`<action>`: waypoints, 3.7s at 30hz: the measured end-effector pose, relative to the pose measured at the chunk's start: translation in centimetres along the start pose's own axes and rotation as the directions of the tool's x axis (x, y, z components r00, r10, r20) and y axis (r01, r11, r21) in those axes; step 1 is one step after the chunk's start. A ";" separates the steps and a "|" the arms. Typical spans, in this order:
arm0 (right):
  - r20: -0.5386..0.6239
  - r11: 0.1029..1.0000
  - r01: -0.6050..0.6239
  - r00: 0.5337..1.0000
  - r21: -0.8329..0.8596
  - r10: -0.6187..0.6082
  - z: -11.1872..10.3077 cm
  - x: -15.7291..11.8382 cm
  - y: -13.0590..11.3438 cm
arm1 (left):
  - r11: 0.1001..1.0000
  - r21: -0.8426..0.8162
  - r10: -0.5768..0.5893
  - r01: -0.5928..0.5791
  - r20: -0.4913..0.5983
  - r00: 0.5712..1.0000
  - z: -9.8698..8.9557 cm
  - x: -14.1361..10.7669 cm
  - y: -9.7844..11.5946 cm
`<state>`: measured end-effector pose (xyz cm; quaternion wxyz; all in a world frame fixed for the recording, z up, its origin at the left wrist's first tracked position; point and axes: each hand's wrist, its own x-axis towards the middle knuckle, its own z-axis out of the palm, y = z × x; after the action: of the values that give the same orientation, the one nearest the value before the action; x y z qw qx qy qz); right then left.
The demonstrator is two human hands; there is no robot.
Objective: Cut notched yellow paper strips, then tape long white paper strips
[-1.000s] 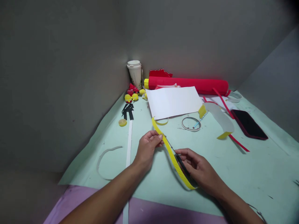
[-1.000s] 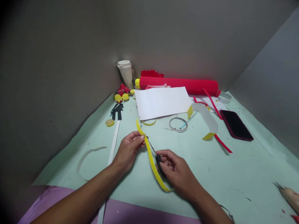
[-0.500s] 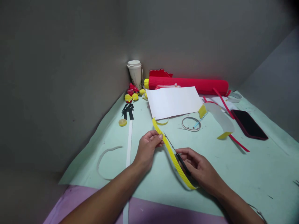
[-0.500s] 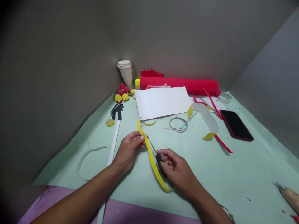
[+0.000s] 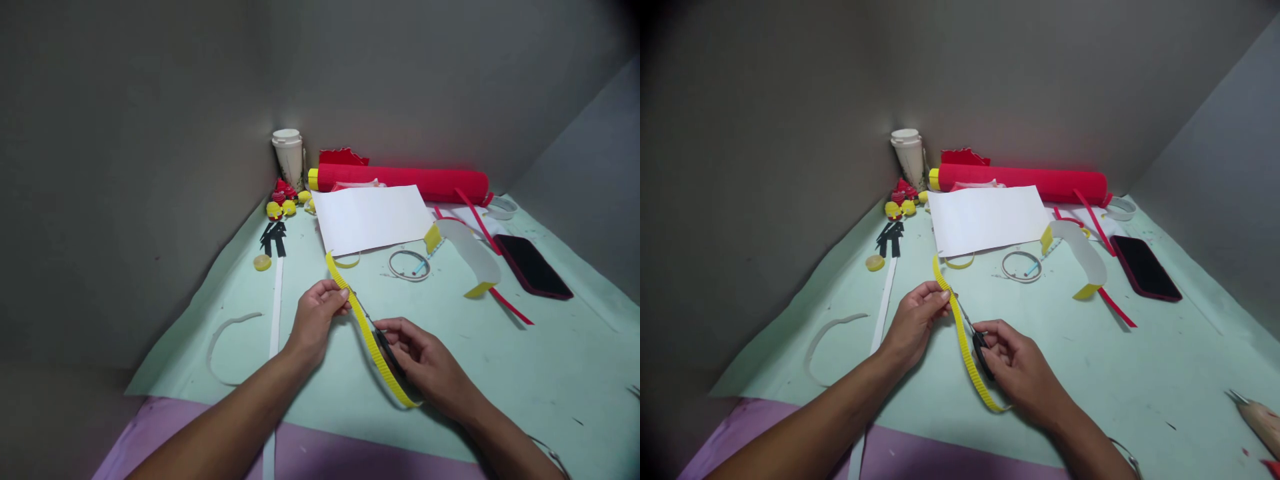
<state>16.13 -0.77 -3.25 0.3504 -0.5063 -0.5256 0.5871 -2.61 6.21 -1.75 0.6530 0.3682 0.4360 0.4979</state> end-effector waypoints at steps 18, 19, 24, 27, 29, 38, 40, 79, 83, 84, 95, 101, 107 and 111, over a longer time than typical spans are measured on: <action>-0.016 1.000 -0.021 1.000 -0.001 0.021 0.2 0.1 -0.7 | 1.000 -0.024 0.009 -0.009 -0.003 1.000 0.0 0.0 -0.1; -0.013 1.000 -0.020 1.000 -0.012 0.020 0.2 0.1 -0.6 | 1.000 -0.024 0.008 -0.008 -0.003 1.000 0.0 0.0 -0.1; 0.002 0.999 -0.009 1.000 -0.031 0.009 0.2 0.1 -0.6 | 1.000 -0.029 0.003 -0.003 -0.007 1.000 0.0 0.0 -0.1; -0.002 0.999 -0.007 1.000 -0.041 0.007 0.2 0.0 -0.7 | 0.999 -0.032 0.007 -0.007 -0.003 1.000 0.0 0.0 -0.1; -0.008 0.999 -0.008 1.000 -0.041 0.007 0.2 0.0 -0.7 | 0.999 -0.031 0.008 -0.008 -0.003 1.000 0.0 0.0 -0.1; 0.004 1.000 -0.003 1.000 -0.012 0.003 0.1 0.0 -0.3 | 1.000 -0.021 0.005 -0.006 -0.008 1.000 0.0 0.0 0.0; 0.005 1.000 -0.008 1.000 0.008 0.008 0.1 0.1 -0.2 | 1.000 -0.018 0.006 -0.006 -0.007 1.000 0.1 0.0 0.1; -0.012 0.998 0.005 1.000 -0.066 -0.005 0.1 0.1 -0.4 | 0.999 -0.028 0.016 -0.016 0.020 1.000 -0.2 0.2 -0.3; -0.018 0.999 0.006 1.000 -0.052 -0.006 0.1 0.1 -0.5 | 1.000 -0.020 0.008 -0.007 0.020 1.000 -0.2 0.2 -0.3; -0.020 0.999 0.003 1.000 -0.048 -0.004 0.2 0.1 -0.5 | 1.000 -0.016 0.008 -0.008 0.021 1.000 -0.2 0.2 -0.3; -0.019 1.000 -0.006 1.000 -0.011 0.006 0.2 -0.1 -0.6 | 1.000 -0.016 -0.002 0.002 0.017 1.000 -0.1 0.1 -0.2; -0.008 1.000 -0.005 1.000 -0.031 0.005 0.2 0.0 -0.6 | 1.000 -0.012 0.008 -0.007 0.035 0.999 -0.1 0.2 -0.2; -0.007 0.999 0.000 1.000 -0.038 0.000 0.1 0.0 -0.4 | 1.000 -0.002 0.004 -0.004 0.046 0.999 -0.2 0.2 -0.3; 0.005 1.000 0.017 1.000 -0.016 -0.017 0.1 0.1 0.0 | 1.000 -0.001 0.005 -0.004 0.045 0.999 -0.2 0.2 -0.1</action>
<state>16.06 -0.69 -3.25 0.3502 -0.5030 -0.5355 0.5811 -2.70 6.34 -1.96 0.6616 0.3801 0.4203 0.4910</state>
